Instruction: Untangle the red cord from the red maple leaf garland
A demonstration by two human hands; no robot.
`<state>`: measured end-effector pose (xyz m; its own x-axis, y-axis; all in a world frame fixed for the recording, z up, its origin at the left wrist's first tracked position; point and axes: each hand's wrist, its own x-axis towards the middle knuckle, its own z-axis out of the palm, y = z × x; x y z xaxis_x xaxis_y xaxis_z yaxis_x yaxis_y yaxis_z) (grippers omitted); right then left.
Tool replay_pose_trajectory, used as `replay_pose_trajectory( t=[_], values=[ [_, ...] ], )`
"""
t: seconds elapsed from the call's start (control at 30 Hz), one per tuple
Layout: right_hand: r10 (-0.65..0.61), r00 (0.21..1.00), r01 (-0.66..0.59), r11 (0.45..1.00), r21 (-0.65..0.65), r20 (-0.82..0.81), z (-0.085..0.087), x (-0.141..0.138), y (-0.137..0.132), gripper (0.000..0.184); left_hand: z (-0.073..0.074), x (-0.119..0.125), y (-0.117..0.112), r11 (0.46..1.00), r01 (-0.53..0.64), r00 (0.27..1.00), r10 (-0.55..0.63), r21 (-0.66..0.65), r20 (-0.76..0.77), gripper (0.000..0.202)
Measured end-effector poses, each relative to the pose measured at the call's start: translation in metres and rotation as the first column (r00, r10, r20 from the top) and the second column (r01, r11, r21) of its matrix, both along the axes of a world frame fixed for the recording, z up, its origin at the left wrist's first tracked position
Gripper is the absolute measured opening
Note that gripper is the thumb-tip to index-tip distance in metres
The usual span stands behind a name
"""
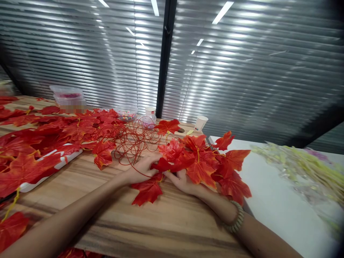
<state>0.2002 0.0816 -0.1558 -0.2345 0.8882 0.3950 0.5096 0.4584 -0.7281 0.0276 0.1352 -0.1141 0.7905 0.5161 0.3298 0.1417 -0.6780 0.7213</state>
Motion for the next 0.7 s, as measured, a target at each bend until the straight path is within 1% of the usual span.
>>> replay_pose_trajectory(
  t=[0.1, 0.27, 0.5, 0.7],
  values=[
    [0.004, 1.0, -0.005, 1.0, 0.012, 0.028, -0.001, 0.001, 0.0, 0.021, 0.0, 0.0, 0.0, 1.0, -0.005, 1.0, 0.005, -0.003, -0.025, 0.013],
    [0.041, 0.999, -0.042, 0.998, 0.036, 0.02, 0.006, -0.001, -0.001, 0.017, 0.002, 0.001, -0.001, 1.0, -0.001, 0.999, 0.0, -0.031, -0.044, 0.013],
    [0.074, 0.995, -0.076, 0.997, 0.033, 0.072, 0.005, -0.001, 0.001, 0.026, -0.001, 0.0, 0.0, 1.0, 0.02, 0.998, -0.021, -0.016, -0.058, 0.013],
    [0.079, 0.989, -0.084, 0.996, 0.036, 0.124, 0.01, -0.001, 0.0, 0.019, 0.002, 0.001, -0.002, 1.0, 0.015, 0.994, -0.017, -0.014, -0.105, 0.014]
  ],
)
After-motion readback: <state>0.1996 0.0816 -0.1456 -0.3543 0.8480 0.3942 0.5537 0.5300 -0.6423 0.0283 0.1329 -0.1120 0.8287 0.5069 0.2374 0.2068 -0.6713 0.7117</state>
